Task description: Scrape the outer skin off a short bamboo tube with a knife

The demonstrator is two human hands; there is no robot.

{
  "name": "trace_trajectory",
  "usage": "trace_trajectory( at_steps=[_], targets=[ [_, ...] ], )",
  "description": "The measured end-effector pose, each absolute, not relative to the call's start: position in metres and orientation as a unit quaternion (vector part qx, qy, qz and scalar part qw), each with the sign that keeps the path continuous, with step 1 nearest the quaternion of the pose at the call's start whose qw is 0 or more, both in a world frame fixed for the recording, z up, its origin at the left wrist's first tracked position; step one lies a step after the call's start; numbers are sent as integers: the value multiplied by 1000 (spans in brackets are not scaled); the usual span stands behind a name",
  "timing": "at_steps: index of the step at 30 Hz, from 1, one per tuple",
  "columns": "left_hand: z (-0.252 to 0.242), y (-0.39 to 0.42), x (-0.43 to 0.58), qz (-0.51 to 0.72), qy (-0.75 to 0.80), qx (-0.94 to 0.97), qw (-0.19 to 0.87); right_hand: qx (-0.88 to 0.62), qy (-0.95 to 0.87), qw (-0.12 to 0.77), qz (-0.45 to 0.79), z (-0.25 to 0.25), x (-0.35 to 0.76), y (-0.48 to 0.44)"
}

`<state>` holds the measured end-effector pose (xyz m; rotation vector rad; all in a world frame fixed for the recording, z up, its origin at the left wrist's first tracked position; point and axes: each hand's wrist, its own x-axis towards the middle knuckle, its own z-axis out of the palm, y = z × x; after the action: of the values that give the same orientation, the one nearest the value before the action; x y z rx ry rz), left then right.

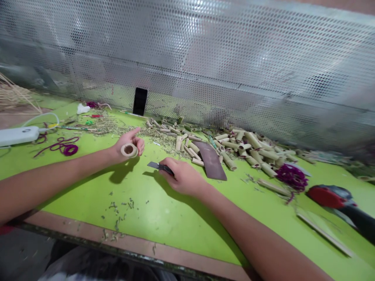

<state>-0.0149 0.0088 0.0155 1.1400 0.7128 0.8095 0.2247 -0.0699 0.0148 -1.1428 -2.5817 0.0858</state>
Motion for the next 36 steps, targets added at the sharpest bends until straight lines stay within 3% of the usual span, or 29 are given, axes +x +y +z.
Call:
trace_trajectory(
  at_steps=[11, 36],
  targets=[
    [17, 9, -19, 360, 296, 467, 751, -403, -904, 139, 25, 12, 225, -66],
    [12, 3, -18, 303, 294, 532, 734, -418, -902, 101, 28, 13, 224, -65]
  ],
)
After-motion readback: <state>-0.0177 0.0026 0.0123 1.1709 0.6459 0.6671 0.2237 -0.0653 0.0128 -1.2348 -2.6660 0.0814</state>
